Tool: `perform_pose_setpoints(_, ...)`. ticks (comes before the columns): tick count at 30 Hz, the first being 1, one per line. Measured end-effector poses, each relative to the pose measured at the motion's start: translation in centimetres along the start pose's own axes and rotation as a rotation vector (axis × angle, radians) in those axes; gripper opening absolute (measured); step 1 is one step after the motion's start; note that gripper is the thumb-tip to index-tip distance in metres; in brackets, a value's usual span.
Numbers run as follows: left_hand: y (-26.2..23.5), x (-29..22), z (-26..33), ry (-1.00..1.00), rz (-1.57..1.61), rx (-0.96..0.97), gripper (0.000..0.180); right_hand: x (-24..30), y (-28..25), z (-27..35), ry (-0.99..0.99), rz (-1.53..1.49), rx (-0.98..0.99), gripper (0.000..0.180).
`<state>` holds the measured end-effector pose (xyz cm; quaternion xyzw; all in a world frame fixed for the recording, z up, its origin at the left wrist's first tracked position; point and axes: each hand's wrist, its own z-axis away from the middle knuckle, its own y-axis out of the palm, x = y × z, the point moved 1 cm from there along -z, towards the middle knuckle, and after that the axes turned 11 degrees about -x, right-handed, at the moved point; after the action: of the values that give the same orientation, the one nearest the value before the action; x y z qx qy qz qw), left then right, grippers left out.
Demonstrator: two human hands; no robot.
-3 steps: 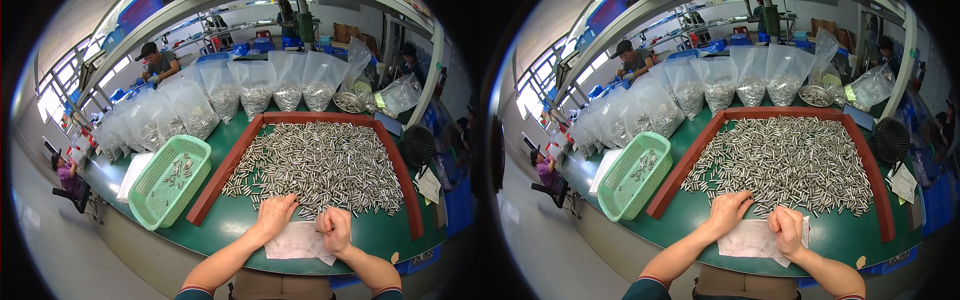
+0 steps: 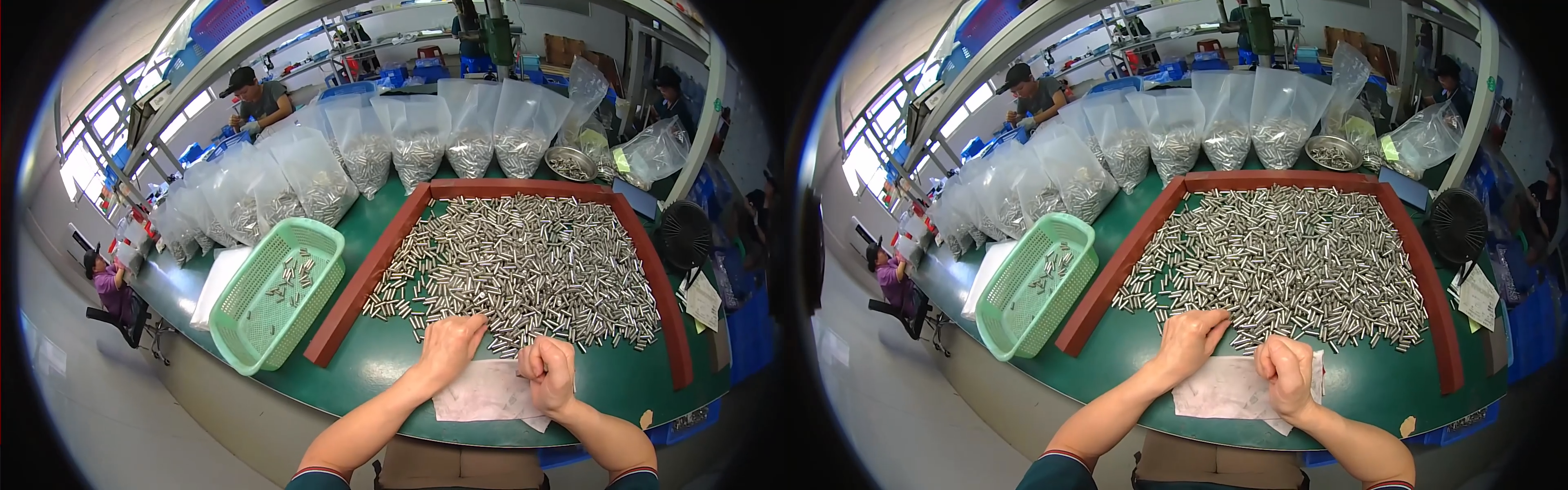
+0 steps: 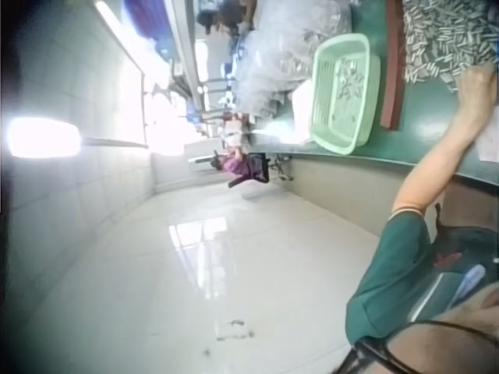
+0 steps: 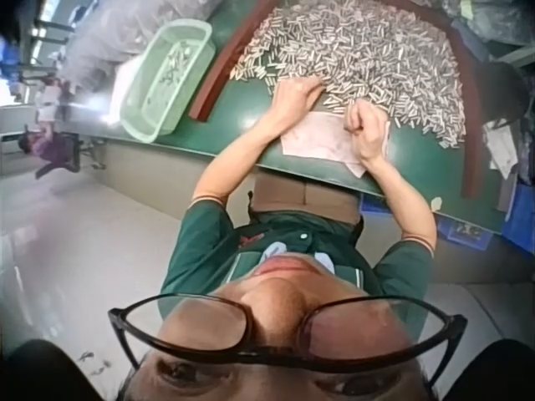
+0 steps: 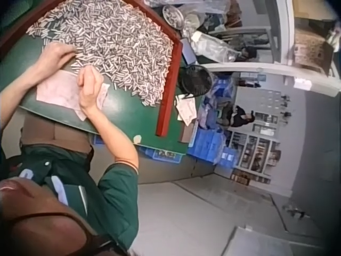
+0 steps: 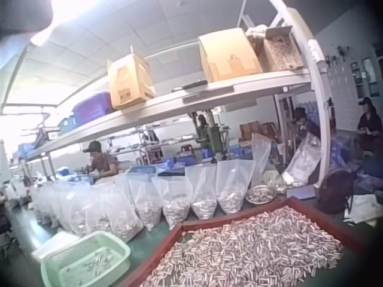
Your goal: Inspecting and sorting small cylindrical metal components at a factory workbench.
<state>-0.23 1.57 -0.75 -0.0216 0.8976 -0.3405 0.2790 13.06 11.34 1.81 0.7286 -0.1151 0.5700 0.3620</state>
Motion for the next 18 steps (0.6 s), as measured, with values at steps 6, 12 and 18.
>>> perform_pose_setpoints(6,-0.8,-0.5,-0.2,-0.426,0.318,0.081,0.009,0.1,-0.2,-0.2,0.003,-0.009,0.008,0.038)
perform_pose_setpoints(12,-2.3,1.4,-0.1,-1.194,1.516,0.178,0.007,-0.1,-0.2,-0.3,0.005,-0.030,0.031,0.038)
perform_pose_setpoints(18,-2.2,1.6,0.1,-1.196,1.585,0.207,0.008,0.1,-0.4,-0.1,0.059,-0.091,0.025,0.035)
